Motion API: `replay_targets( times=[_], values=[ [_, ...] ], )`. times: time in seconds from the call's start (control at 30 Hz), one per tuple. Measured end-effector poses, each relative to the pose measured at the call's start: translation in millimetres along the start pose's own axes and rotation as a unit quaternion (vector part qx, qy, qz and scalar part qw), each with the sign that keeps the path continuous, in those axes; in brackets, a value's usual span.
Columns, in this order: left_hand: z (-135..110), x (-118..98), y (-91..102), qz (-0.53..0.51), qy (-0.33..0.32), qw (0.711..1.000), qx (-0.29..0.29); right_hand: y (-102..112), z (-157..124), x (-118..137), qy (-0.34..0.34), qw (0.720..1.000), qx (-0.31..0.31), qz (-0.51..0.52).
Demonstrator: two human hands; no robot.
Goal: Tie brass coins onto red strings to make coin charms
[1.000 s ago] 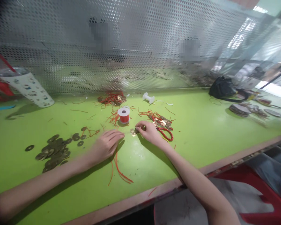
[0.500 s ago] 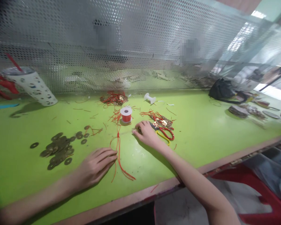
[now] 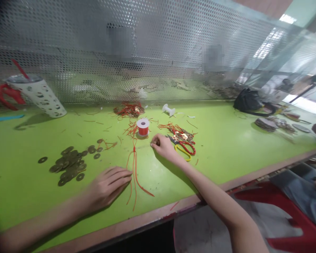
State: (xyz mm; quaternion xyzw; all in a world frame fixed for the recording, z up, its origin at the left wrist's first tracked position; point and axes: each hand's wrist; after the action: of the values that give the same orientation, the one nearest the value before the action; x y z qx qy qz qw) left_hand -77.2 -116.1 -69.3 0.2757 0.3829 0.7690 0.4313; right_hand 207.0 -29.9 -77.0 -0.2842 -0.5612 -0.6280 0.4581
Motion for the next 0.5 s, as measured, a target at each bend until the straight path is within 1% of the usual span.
replay_targets(
  times=[0.1, 0.17, 0.2, 0.27, 0.3, 0.4, 0.5],
  values=[
    [-0.1, 0.4, 1.5, 0.01, -0.008, 1.0, -0.011, -0.4, -4.3, 7.1, 0.036, 0.999, -0.027, 0.017],
    [2.2, 6.3, 1.0, 0.024, -0.012, 0.999, -0.021, -1.6, -8.1, 15.3, 0.07, 0.997, -0.039, 0.019],
    [4.3, 11.4, 0.0, 0.036, -0.016, 0.999, -0.028, -2.8, -10.2, 20.0, 0.079, 0.996, -0.033, 0.027],
    [10.3, 24.8, -3.3, 0.07, -0.03, 0.996, -0.042, -6.8, -13.8, 29.0, 0.084, 0.995, 0.007, 0.061],
    [14.2, 32.4, -5.5, 0.093, -0.041, 0.994, -0.045, -9.5, -15.2, 32.6, 0.086, 0.993, 0.037, 0.079],
    [27.5, 52.2, -11.9, 0.159, -0.083, 0.983, -0.02, -18.0, -16.5, 37.2, 0.101, 0.986, 0.098, 0.094],
    [39.6, 61.5, -14.9, 0.217, -0.126, 0.968, 0.019, -25.1, -14.8, 33.1, 0.123, 0.983, 0.118, 0.064]
  ],
)
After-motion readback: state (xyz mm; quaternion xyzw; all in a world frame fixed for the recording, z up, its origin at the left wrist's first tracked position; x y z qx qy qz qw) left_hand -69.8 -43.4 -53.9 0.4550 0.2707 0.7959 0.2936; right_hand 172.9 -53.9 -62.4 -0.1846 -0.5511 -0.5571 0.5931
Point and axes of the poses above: each hand's wrist, its own z-axis towards the middle knuckle, its own y-axis out of the back of the hand, x = y × z, and after that the axes turned 15 degrees about z, right-handed
